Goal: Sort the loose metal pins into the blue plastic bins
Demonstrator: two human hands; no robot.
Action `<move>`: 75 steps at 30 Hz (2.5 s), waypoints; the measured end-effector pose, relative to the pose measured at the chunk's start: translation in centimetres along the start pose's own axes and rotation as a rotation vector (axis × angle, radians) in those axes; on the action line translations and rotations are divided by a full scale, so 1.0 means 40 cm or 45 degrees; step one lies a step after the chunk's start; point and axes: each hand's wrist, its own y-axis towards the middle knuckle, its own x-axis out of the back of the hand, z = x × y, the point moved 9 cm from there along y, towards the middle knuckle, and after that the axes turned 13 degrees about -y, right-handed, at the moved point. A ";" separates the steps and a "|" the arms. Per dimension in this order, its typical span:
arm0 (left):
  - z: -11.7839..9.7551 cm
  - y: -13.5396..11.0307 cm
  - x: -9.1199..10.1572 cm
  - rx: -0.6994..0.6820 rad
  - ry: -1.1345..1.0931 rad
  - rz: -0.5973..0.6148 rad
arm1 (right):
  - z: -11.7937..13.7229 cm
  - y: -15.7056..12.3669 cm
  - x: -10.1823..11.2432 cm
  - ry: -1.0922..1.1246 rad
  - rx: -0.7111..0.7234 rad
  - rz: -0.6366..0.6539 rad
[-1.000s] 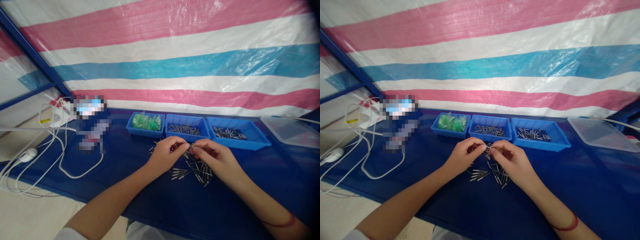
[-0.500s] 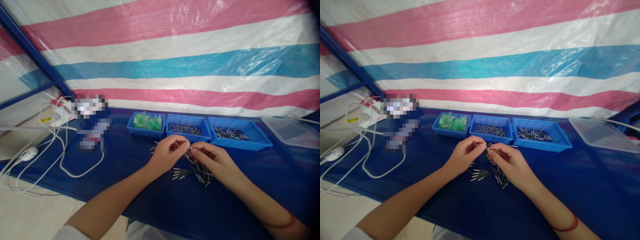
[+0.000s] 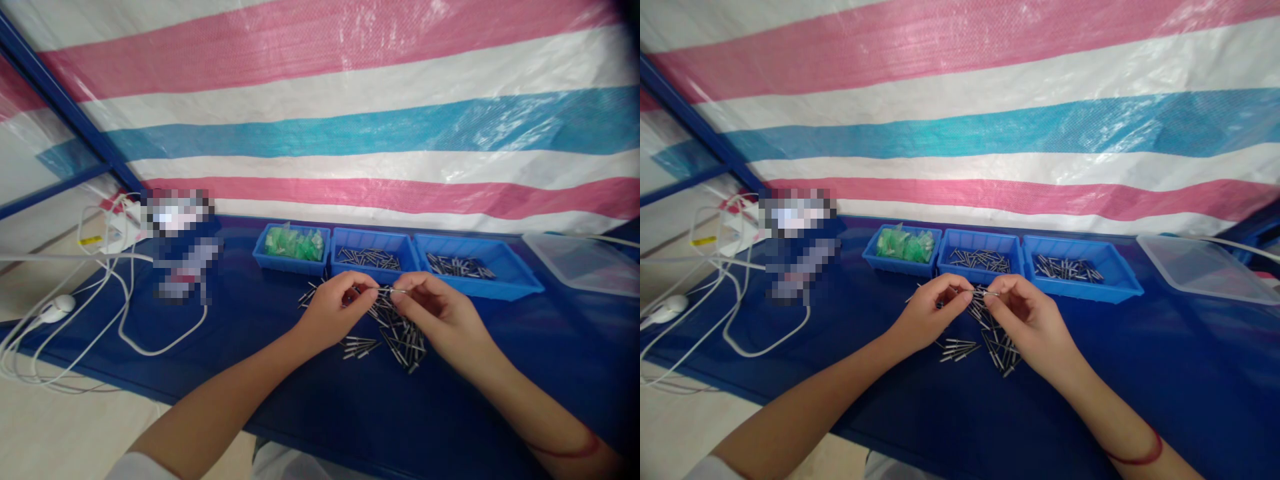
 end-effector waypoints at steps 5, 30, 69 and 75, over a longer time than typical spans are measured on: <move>-0.006 -0.001 -0.021 -0.043 0.110 0.136 | 0.010 -0.006 0.007 -0.087 0.084 -0.026; 0.015 -0.035 -0.070 -0.198 1.025 0.409 | -0.015 0.045 0.302 -1.290 0.212 -0.672; -0.008 -0.004 -0.034 -0.220 0.436 0.179 | 0.011 0.007 -0.027 -0.692 0.341 0.212; 0.015 0.000 0.005 -0.006 -0.095 -0.083 | -0.007 0.009 -0.031 -0.497 0.174 0.262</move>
